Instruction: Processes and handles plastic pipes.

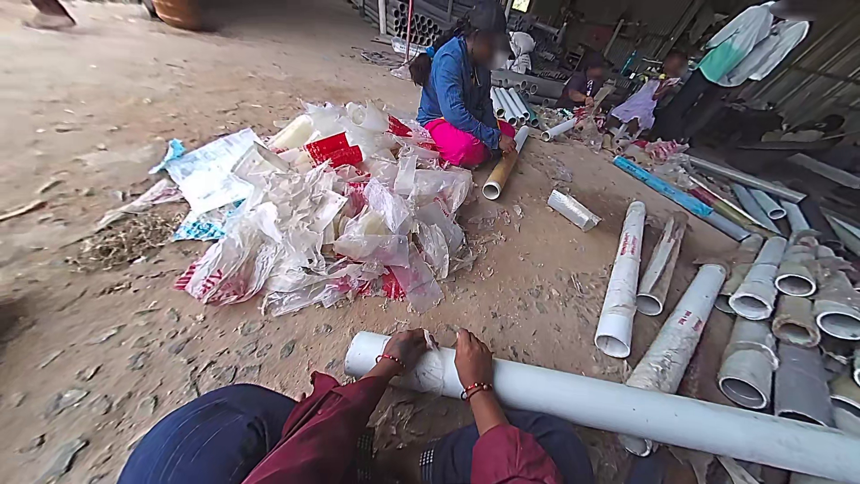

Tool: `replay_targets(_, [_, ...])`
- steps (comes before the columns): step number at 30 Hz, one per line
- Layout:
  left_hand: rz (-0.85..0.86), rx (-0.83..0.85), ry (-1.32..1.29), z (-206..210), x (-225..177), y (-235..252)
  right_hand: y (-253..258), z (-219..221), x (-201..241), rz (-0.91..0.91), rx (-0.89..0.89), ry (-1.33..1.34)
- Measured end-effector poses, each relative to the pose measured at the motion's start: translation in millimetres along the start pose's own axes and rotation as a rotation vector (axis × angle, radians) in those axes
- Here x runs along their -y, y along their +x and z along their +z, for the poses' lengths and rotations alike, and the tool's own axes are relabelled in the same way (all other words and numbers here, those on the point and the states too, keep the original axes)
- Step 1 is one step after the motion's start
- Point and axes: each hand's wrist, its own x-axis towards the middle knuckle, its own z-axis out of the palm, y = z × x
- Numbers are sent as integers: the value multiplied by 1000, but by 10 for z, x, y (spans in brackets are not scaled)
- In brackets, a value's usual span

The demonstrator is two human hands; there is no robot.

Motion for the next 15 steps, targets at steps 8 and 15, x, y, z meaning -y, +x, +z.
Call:
replay_targets(8, [-216,-122,-49,-11,-298,-343,-29,74,-51,-34,-167,16])
replay_targets(15, [-136,-163,-23,9,-358,-717,-94,144,-85,-114,-316,14])
